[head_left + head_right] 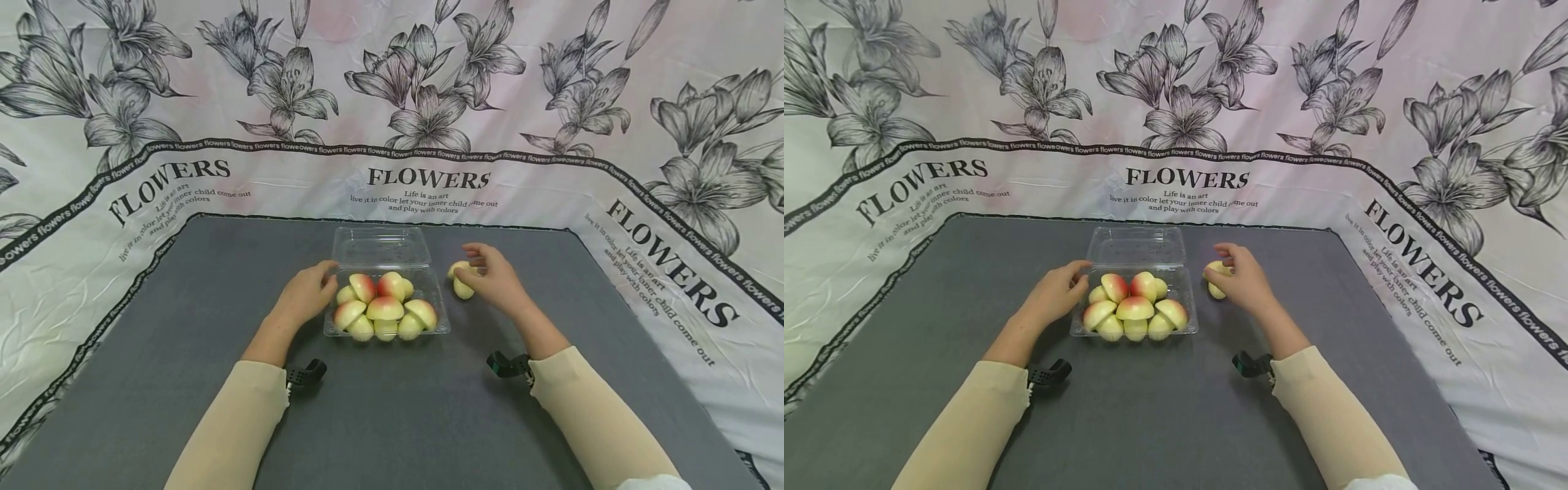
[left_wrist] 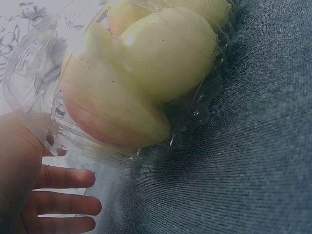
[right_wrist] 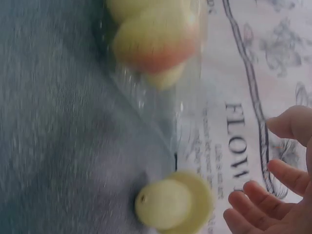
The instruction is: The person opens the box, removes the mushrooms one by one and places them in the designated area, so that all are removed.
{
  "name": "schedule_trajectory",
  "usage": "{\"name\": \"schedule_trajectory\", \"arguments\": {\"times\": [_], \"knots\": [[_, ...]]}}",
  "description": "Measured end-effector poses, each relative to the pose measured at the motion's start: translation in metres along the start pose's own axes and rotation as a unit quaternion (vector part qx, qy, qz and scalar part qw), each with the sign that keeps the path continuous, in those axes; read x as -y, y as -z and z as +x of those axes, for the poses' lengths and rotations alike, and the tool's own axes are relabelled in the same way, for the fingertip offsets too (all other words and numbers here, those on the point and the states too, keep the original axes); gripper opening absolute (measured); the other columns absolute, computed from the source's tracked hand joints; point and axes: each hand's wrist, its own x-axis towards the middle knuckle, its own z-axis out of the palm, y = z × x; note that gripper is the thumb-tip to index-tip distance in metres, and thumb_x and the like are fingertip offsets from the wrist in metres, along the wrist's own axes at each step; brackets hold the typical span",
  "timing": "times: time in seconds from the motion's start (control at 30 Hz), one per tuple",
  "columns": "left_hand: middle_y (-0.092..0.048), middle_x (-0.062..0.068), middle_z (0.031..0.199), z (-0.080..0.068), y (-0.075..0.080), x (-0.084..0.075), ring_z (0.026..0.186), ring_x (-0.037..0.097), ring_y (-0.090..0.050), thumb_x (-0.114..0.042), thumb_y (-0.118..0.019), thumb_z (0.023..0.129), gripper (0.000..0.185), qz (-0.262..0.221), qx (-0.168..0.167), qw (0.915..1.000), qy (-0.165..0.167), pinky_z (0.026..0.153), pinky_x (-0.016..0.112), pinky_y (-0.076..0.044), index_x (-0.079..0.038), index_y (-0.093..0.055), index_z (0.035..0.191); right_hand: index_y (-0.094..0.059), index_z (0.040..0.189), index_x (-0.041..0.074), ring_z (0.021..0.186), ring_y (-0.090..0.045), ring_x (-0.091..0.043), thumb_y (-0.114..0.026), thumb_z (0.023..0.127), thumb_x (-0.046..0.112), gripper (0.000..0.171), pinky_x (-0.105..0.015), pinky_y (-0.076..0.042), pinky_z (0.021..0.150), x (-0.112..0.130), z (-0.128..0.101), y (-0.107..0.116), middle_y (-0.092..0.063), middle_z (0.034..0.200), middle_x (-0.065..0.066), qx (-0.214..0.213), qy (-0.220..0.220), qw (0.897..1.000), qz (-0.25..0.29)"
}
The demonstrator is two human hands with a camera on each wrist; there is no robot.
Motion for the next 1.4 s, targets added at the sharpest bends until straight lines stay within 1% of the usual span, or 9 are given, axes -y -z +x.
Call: {"name": "schedule_trajectory", "arguments": {"times": [0.17,0.3,0.5,0.6,0.73,0.93,1.1,1.23,1.4], "knots": [[-0.068,0.008,0.097,0.000,0.000,0.000,0.074,0.021,-0.060,-0.022,-0.048,0.105,0.046,0.004,-0.004,1.0000,-0.002,0.072,0.044,-0.050,-0.006,-0.052,0.147,-0.048,0.148,0.003,0.126,-0.054,-0.039,-0.073,0.096,0.017,0.059,-0.051,-0.042,0.108,0.016,-0.005,-0.013,-0.049,0.141,-0.022,0.026,0.029,0.999,0.024],[-0.068,0.008,0.098,0.000,0.000,0.001,0.074,0.021,-0.061,-0.023,-0.048,0.105,0.046,0.004,-0.004,1.0000,-0.001,0.073,0.044,-0.050,-0.006,-0.052,0.148,-0.048,0.148,0.003,0.123,-0.057,-0.039,-0.074,0.095,0.014,0.059,-0.052,-0.044,0.106,0.029,-0.009,-0.025,-0.049,0.140,-0.024,0.054,0.056,0.997,0.012],[-0.068,0.009,0.100,0.001,-0.001,0.002,0.075,0.021,-0.061,-0.023,-0.047,0.105,0.047,0.002,-0.005,1.0000,-0.004,0.074,0.044,-0.050,-0.006,-0.052,0.148,-0.048,0.148,0.003,0.123,-0.058,-0.038,-0.075,0.095,0.014,0.060,-0.052,-0.044,0.105,0.042,-0.016,-0.045,-0.049,0.141,-0.021,0.096,0.095,0.991,0.001],[-0.069,0.009,0.100,0.001,-0.001,0.003,0.075,0.021,-0.061,-0.022,-0.047,0.105,0.046,0.002,-0.007,1.0000,-0.004,0.074,0.044,-0.050,-0.006,-0.052,0.148,-0.049,0.147,0.000,0.120,-0.059,-0.038,-0.075,0.094,0.013,0.060,-0.052,-0.045,0.104,0.046,-0.018,-0.055,-0.050,0.141,-0.021,0.110,0.120,0.987,-0.001],[-0.069,0.010,0.104,0.000,0.000,0.002,0.078,0.023,-0.061,-0.023,-0.048,0.105,0.046,0.002,-0.007,1.0000,-0.001,0.074,0.044,-0.050,-0.007,-0.053,0.148,-0.054,0.142,-0.002,0.117,-0.060,-0.037,-0.077,0.092,0.012,0.057,-0.051,-0.046,0.102,0.050,-0.020,-0.067,-0.054,0.137,-0.019,0.122,0.137,0.983,-0.005],[-0.069,0.011,0.106,0.001,-0.001,0.003,0.079,0.023,-0.061,-0.022,-0.048,0.106,0.045,0.000,-0.003,1.0000,-0.001,0.074,0.045,-0.050,-0.006,-0.052,0.148,-0.066,0.127,0.004,0.109,-0.063,-0.026,-0.086,0.084,0.016,0.049,-0.042,-0.050,0.094,0.053,-0.019,-0.084,-0.065,0.119,-0.009,0.119,0.160,0.977,-0.072],[-0.069,0.011,0.106,0.001,-0.001,0.001,0.080,0.024,-0.062,-0.023,-0.047,0.105,0.045,0.002,-0.003,1.0000,-0.003,0.076,0.046,-0.050,-0.006,-0.053,0.147,-0.070,0.124,0.005,0.098,-0.063,-0.022,-0.088,0.082,0.016,0.047,-0.040,-0.051,0.086,0.058,-0.019,-0.089,-0.066,0.110,-0.006,0.095,0.195,0.966,-0.138],[-0.069,0.012,0.107,0.001,-0.001,0.000,0.084,0.025,-0.062,-0.023,-0.047,0.105,0.046,0.002,-0.005,1.0000,-0.002,0.078,0.046,-0.050,-0.006,-0.052,0.147,-0.071,0.125,0.007,0.096,-0.062,-0.020,-0.087,0.083,0.016,0.046,-0.039,-0.051,0.085,0.057,-0.019,-0.091,-0.065,0.111,-0.006,0.088,0.198,0.965,-0.147],[-0.068,0.010,0.103,-0.001,-0.001,0.001,0.078,0.023,-0.060,-0.023,-0.047,0.105,0.046,0.007,-0.007,0.9999,0.000,0.074,0.044,-0.049,-0.006,-0.052,0.148,-0.071,0.125,0.008,0.096,-0.061,-0.021,-0.085,0.084,0.014,0.045,-0.039,-0.051,0.084,0.055,-0.020,-0.091,-0.065,0.111,-0.005,0.080,0.197,0.968,-0.134]]}}
